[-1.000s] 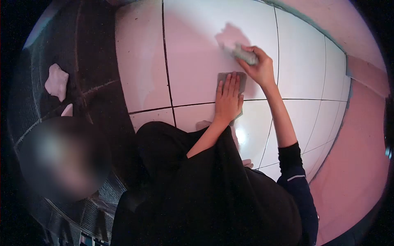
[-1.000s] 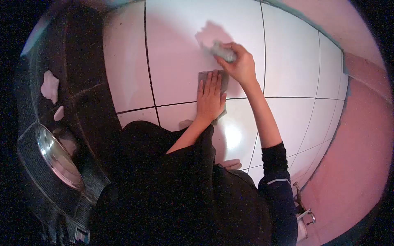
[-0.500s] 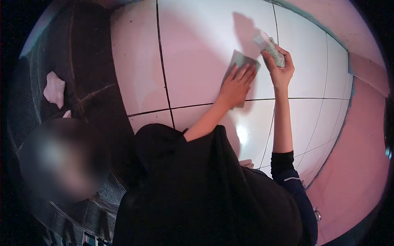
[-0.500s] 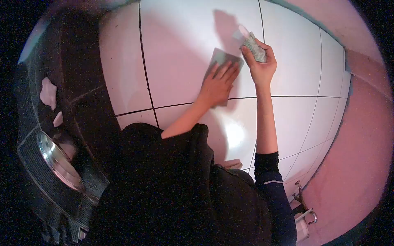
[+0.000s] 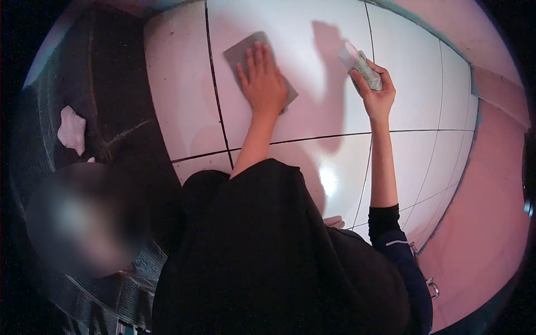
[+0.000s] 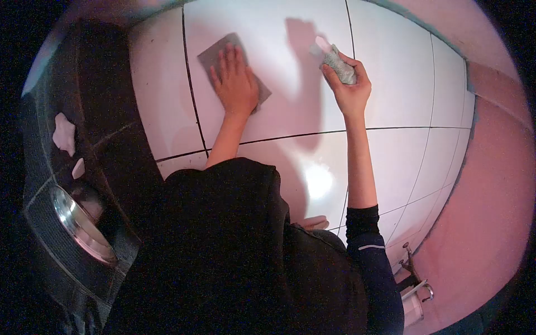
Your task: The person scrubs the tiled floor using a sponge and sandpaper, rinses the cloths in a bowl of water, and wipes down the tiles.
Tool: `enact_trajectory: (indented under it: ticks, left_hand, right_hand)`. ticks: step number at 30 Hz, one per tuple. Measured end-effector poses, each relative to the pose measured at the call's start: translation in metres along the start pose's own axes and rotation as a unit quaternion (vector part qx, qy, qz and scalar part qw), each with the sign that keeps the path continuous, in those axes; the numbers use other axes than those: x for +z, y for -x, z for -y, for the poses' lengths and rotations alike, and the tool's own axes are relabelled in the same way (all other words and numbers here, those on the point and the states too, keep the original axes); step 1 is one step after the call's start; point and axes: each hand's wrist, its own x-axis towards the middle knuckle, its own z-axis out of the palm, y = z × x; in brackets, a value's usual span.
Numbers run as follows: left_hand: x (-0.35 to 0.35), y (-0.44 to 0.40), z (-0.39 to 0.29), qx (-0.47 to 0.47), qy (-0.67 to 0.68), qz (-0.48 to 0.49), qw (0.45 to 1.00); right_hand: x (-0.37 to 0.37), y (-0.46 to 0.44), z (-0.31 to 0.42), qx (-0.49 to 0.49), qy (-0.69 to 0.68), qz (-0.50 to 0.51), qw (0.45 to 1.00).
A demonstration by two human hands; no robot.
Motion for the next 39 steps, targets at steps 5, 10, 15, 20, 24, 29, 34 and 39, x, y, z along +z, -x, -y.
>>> enact_trajectory:
  ticks: [5,10,15,20,24,29,34,39]
  left_hand:
    - [-0.01,0.026,0.021,-0.089,-0.051,-0.03,0.994]
    - [-0.012,0.026,0.018,-0.094,-0.039,-0.034,0.994]
    - [-0.01,0.026,0.019,-0.096,-0.04,-0.029,0.994]
    - [-0.013,0.026,0.018,-0.092,-0.047,-0.032,0.994]
    - [-0.012,0.026,0.018,-0.084,-0.05,-0.037,0.995]
    - [-0.012,0.028,0.018,-0.081,-0.042,-0.032,0.995]
    - [-0.012,0.026,0.02,-0.087,-0.041,-0.029,0.995]
    - [-0.011,0.027,0.022,-0.084,-0.035,-0.03,0.995]
  right_hand:
    - [0.02,0.005,0.004,-0.014,0.07,0.082,0.994]
    - [0.059,-0.001,-0.005,-0.096,0.082,0.088,0.988]
    - [0.062,0.004,-0.007,-0.223,0.135,0.2,0.945]
    - [0.059,-0.01,-0.006,-0.143,0.141,0.137,0.97]
    - [0.053,0.003,-0.004,-0.191,0.159,0.201,0.947]
    - [0.05,-0.007,-0.003,-0.14,0.138,0.101,0.975]
    - [0.05,0.006,-0.013,-0.199,0.152,0.187,0.95]
    - [0.053,0.005,-0.009,-0.133,0.149,0.131,0.971]
